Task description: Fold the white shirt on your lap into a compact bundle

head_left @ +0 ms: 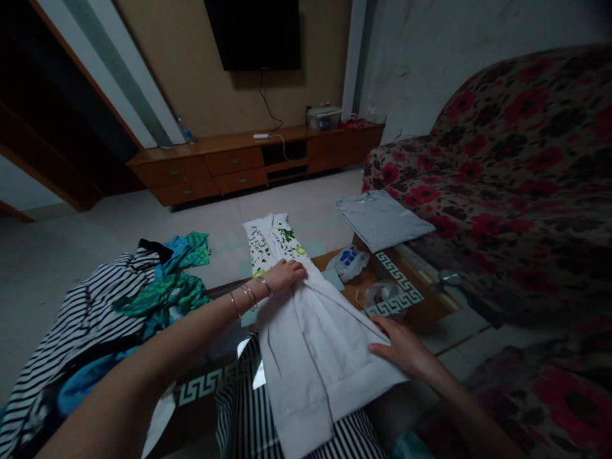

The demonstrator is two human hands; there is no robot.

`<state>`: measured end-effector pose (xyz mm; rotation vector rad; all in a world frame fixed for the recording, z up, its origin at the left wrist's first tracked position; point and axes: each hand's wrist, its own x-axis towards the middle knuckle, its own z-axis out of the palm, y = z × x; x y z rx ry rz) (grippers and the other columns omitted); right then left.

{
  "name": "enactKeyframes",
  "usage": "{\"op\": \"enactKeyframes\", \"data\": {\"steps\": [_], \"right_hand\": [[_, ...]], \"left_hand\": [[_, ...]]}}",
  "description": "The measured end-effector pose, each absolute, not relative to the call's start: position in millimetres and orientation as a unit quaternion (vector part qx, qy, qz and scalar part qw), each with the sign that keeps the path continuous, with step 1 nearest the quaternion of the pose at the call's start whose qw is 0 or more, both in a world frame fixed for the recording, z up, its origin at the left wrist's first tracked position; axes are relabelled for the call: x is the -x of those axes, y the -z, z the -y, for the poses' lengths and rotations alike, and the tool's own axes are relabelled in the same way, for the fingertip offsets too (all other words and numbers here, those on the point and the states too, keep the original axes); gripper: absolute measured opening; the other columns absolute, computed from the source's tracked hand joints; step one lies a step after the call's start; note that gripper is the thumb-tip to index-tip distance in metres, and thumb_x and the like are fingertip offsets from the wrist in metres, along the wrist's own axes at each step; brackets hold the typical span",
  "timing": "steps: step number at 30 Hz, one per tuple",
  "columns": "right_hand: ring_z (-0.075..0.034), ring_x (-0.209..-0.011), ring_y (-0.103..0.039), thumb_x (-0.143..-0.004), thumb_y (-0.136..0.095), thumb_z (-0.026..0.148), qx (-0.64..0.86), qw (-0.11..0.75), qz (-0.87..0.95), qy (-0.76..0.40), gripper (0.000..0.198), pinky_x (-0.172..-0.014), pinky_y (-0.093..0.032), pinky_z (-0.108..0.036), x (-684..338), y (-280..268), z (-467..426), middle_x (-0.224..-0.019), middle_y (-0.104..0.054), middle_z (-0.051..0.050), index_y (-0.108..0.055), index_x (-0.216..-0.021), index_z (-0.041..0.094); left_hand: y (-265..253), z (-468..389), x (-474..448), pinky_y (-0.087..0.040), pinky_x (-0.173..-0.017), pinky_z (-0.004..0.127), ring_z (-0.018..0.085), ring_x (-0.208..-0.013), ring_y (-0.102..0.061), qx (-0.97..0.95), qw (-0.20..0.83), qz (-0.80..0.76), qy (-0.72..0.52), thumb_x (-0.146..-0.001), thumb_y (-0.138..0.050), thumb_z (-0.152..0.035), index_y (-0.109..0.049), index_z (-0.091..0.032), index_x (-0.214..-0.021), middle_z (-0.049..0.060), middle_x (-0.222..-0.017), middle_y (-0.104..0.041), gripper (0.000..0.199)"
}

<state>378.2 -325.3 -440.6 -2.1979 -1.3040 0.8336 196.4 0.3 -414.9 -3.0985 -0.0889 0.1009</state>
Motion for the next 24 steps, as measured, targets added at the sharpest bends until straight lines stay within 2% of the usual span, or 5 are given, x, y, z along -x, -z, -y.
{"op": "enactKeyframes", "data": {"steps": [4,8,16,21,24], "right_hand": [[-0.025,-0.092,-0.061,-0.073,-0.058,0.022,0.845,0.183,0.445,-0.233,0.033,-0.079,-0.044,-0.034,-357.5,438.5,357.6,-0.099,-0.065,-0.009,-0.058,-0.105,0.014],[-0.021,-0.081,-0.058,-0.077,-0.051,0.017,0.844,0.283,0.441,-0.116,0.014,-0.072,-0.044,-0.032,-331.4,427.1,373.8,-0.086,-0.061,-0.006,-0.055,-0.09,0.017],[-0.019,-0.08,-0.051,-0.073,-0.044,-0.003,0.663,0.305,0.684,0.02,0.038,-0.068,-0.044,-0.03,-250.8,425.0,391.9,-0.086,-0.056,-0.004,-0.057,-0.101,0.02],[-0.025,-0.112,-0.046,-0.068,-0.043,-0.003,0.705,0.32,0.629,0.065,0.066,-0.091,-0.044,-0.042,-254.5,462.5,404.4,-0.121,-0.049,-0.013,-0.046,-0.131,0.016],[-0.024,-0.113,-0.046,-0.075,-0.045,0.001,0.721,0.365,0.585,0.071,0.054,-0.091,-0.046,-0.042,-266.4,480.0,408.7,-0.122,-0.048,-0.012,-0.049,-0.127,0.018]], "left_hand": [[422.2,6.8,-196.3,-0.039,-0.086,0.036,0.023,-0.098,-0.054,0.993,0.043,0.108,-0.019,-0.088,-0.041,-0.012,-0.059,-0.016,-0.105,0.011,-0.106,-0.06,0.026],[421.2,3.5,-200.4,-0.043,-0.08,0.032,0.021,-0.088,-0.056,0.988,0.041,0.151,-0.008,-0.086,-0.039,-0.01,-0.061,-0.012,-0.095,0.012,-0.099,-0.06,0.023],[417.0,-13.0,-194.5,-0.043,-0.083,0.028,0.019,-0.088,-0.056,0.979,0.012,0.206,0.004,-0.083,-0.043,-0.009,-0.06,-0.016,-0.092,0.008,-0.097,-0.061,0.021],[431.6,-12.1,-192.7,-0.044,-0.08,0.031,0.021,-0.088,-0.055,0.962,-0.002,0.27,0.047,-0.076,-0.048,-0.009,-0.057,-0.014,-0.101,0.012,-0.104,-0.057,0.027],[438.0,-10.4,-191.0,-0.044,-0.078,0.028,0.018,-0.086,-0.054,0.948,-0.018,0.307,0.076,-0.075,-0.047,-0.007,-0.057,-0.015,-0.099,0.009,-0.105,-0.056,0.027]]}}
